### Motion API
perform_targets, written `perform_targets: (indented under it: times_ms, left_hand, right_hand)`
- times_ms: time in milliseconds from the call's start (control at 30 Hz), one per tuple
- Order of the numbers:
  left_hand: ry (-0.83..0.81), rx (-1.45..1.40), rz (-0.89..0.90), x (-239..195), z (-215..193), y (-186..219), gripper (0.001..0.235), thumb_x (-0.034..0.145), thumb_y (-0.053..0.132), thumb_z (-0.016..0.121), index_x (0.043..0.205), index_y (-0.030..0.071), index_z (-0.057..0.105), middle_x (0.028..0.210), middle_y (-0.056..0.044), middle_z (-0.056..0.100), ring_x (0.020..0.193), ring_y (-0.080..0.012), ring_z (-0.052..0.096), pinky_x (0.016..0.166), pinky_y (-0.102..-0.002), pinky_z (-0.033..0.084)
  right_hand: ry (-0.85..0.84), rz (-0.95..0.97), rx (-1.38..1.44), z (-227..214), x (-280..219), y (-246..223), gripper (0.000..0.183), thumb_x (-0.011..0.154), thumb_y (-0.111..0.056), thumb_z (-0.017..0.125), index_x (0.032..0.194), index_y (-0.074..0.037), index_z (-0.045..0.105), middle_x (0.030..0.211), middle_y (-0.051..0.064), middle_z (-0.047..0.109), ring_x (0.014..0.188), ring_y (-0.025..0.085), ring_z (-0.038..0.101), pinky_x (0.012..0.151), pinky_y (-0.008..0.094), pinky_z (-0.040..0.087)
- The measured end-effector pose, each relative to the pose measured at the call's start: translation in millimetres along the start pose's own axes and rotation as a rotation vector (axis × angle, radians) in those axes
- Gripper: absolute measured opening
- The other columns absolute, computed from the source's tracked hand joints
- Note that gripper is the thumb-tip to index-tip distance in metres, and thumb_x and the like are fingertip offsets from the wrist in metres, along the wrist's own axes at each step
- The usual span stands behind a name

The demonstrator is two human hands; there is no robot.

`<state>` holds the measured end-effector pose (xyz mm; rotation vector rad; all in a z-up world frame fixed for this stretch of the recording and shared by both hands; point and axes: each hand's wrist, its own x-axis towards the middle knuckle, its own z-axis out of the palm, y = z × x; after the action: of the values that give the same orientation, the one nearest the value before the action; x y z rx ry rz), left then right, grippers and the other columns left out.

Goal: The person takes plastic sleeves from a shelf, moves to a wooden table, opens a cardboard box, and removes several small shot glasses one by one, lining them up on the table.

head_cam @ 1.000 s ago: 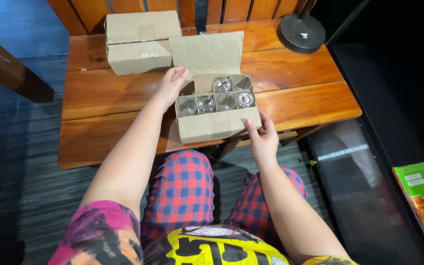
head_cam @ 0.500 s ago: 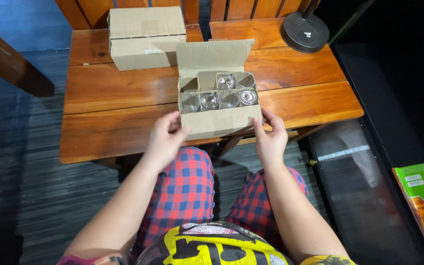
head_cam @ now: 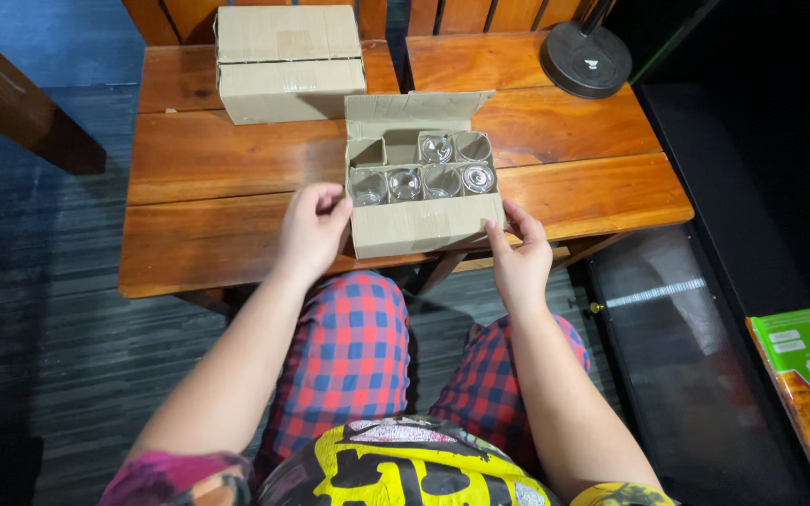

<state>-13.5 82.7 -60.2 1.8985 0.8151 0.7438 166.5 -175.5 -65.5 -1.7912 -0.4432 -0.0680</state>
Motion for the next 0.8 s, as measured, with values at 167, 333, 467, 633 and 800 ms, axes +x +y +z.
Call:
perform_targets:
  times_ms: [167, 333, 467, 633, 800]
  left_hand:
    - [0.012, 0.077, -0.025, 0, 4, 16, 0.029, 0.087, 0.038, 0.082, 0.108, 0.019, 0.074, 0.092, 0.001, 0.064, 0.093, -0.016, 0.07, 0.084, -0.032, 0.06]
    - [-0.073, 0.054, -0.106, -37, -4, 41, 0.049, 0.085, 0.03, 0.083, 0.126, 0.007, 0.07, 0.106, -0.008, 0.068, 0.096, -0.02, 0.073, 0.085, -0.034, 0.061]
    - [-0.133, -0.027, -0.142, -51, -13, 56, 0.056, 0.086, 0.025, 0.081, 0.135, 0.002, 0.065, 0.121, -0.019, 0.065, 0.111, -0.0303, 0.071, 0.087, -0.035, 0.063]
    - [-0.154, 0.0, -0.188, -51, -11, 54, 0.058, 0.085, 0.029, 0.082, 0.137, 0.01, 0.066, 0.126, -0.012, 0.064, 0.115, -0.0224, 0.069, 0.094, -0.033, 0.061]
    - [-0.157, -0.495, -0.332, -57, -9, 73, 0.065, 0.09, 0.018, 0.078, 0.146, -0.003, 0.054, 0.142, -0.025, 0.051, 0.131, -0.0284, 0.056, 0.107, -0.042, 0.052]
  right_hand:
    - [0.018, -0.019, -0.014, 0, 3, 6, 0.043, 0.089, -0.011, 0.084, 0.13, -0.008, 0.072, 0.112, 0.01, 0.067, 0.101, 0.016, 0.071, 0.077, 0.026, 0.059]
    - [0.001, 0.002, -0.013, -3, 4, -4, 0.041, 0.089, -0.011, 0.084, 0.129, -0.008, 0.073, 0.112, 0.009, 0.068, 0.1, 0.015, 0.071, 0.074, 0.024, 0.06]
    - [-0.053, 0.028, -0.136, -6, 10, -15, 0.038, 0.088, -0.016, 0.085, 0.124, -0.01, 0.075, 0.106, 0.007, 0.068, 0.096, 0.017, 0.072, 0.074, 0.028, 0.062]
    - [-0.092, 0.249, 0.058, 3, 16, -29, 0.036, 0.09, -0.015, 0.081, 0.124, -0.008, 0.071, 0.098, 0.002, 0.067, 0.085, 0.009, 0.067, 0.068, 0.023, 0.062]
    - [-0.141, 0.526, 0.44, -5, 28, -28, 0.029, 0.099, -0.019, 0.072, 0.125, -0.007, 0.069, 0.107, 0.0, 0.061, 0.102, 0.013, 0.061, 0.086, 0.047, 0.063]
